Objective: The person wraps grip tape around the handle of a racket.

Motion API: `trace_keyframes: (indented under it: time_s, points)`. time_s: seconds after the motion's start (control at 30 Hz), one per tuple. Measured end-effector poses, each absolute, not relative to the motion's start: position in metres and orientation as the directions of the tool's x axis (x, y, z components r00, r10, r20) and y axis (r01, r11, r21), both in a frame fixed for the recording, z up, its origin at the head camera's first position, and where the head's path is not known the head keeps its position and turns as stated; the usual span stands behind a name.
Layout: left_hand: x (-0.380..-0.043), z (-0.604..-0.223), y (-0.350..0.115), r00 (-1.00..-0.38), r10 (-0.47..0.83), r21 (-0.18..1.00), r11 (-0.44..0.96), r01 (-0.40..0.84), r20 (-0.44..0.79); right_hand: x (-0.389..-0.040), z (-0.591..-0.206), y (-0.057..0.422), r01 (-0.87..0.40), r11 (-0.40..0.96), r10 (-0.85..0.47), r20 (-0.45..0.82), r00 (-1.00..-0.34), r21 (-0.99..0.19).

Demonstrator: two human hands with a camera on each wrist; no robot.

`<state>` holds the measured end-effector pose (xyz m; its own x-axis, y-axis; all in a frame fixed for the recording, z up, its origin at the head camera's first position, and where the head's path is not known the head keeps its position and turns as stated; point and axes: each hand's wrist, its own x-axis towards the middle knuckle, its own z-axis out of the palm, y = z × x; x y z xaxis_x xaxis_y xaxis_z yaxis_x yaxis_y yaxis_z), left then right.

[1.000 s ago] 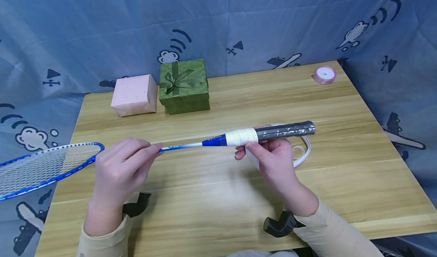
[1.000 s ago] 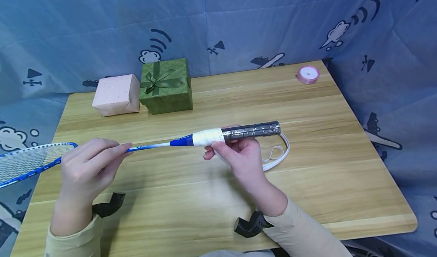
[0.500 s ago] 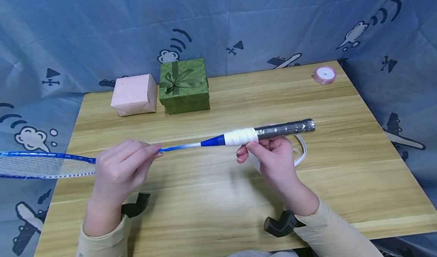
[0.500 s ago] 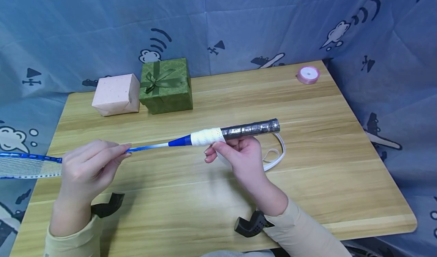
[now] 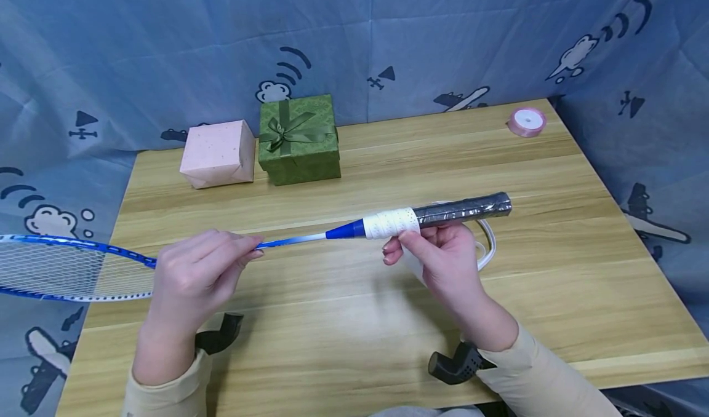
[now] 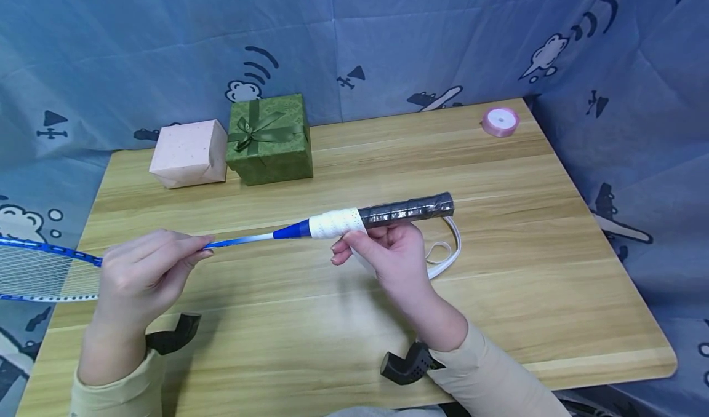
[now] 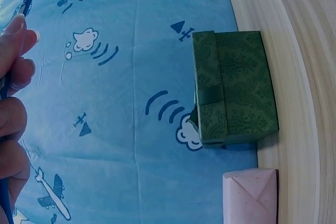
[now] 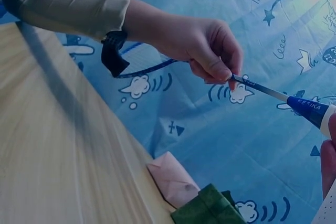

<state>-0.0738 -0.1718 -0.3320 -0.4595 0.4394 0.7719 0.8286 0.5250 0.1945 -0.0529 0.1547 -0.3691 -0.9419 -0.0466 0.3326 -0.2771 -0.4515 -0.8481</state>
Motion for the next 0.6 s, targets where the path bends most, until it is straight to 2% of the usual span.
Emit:
trace_keyframes:
  time_s: [0.23, 0.33, 0.5, 0.6]
  points:
    - [-0.073, -0.329, -0.175, -0.503, 0.472, 0.212, 0.541, 0.814, 0.725, -0.053, -0.368, 0.157, -0.268, -0.436, -0.045, 0.318, -0.947, -0.859]
    - [-0.073, -0.328, -0.173, -0.503, 0.451, 0.191, 0.575, 0.796, 0.738, -0.053, -0.368, 0.156, -0.272, -0.422, -0.024, 0.311, -0.950, -0.865]
    - [-0.075, -0.331, -0.166, -0.456, 0.338, 0.149, 0.646, 0.749, 0.824, -0.052, -0.367, 0.154, -0.275, -0.406, -0.005, 0.303, -0.953, -0.872]
    - [-0.075, -0.332, -0.165, -0.429, 0.306, 0.156, 0.632, 0.759, 0.850, -0.052, -0.368, 0.154, -0.281, -0.394, 0.009, 0.302, -0.953, -0.875]
